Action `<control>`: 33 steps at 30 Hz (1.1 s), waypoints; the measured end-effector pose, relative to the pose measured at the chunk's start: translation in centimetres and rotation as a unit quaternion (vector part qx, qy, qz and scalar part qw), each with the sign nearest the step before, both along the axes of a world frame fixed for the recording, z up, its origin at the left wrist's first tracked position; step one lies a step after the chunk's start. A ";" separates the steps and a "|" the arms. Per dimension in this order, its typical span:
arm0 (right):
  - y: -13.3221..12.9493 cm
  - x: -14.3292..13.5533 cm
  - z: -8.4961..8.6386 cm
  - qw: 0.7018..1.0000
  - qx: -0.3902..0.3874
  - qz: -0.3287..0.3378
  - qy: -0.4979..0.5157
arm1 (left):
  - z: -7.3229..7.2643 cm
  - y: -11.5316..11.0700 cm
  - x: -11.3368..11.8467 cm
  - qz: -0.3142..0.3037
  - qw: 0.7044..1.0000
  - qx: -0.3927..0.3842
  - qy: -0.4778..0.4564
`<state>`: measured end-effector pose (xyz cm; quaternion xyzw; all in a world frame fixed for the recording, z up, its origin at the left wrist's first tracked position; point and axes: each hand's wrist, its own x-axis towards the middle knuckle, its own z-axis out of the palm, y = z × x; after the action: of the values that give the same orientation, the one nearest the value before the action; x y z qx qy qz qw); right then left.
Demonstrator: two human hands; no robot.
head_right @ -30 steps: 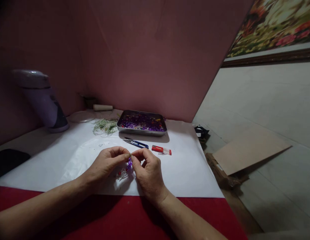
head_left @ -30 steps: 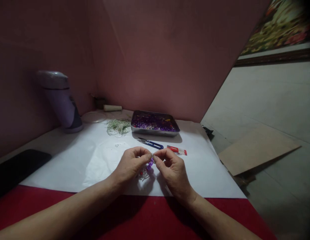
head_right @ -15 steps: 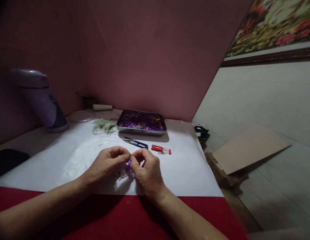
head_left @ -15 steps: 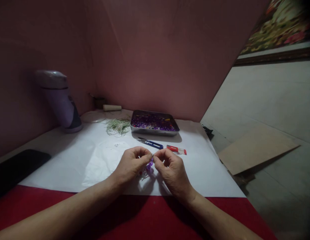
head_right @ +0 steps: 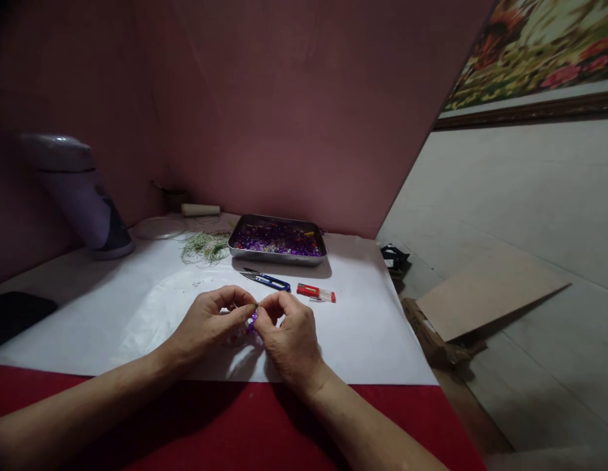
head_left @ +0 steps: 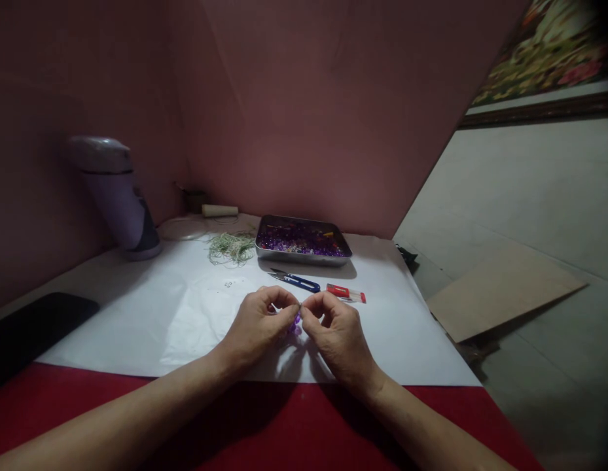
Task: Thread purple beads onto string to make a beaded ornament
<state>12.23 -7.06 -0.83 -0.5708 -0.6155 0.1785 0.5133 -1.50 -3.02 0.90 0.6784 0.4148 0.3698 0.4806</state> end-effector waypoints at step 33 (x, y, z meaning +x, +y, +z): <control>-0.1 0.0 0.2 0.999 0.001 0.033 0.024 | -0.7 0.4 -0.2 0.004 1.000 -0.009 -0.012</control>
<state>12.26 -7.13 -0.59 -0.5455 -0.6213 0.2082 0.5226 -1.67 -2.60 0.17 0.6678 0.4149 0.3761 0.4903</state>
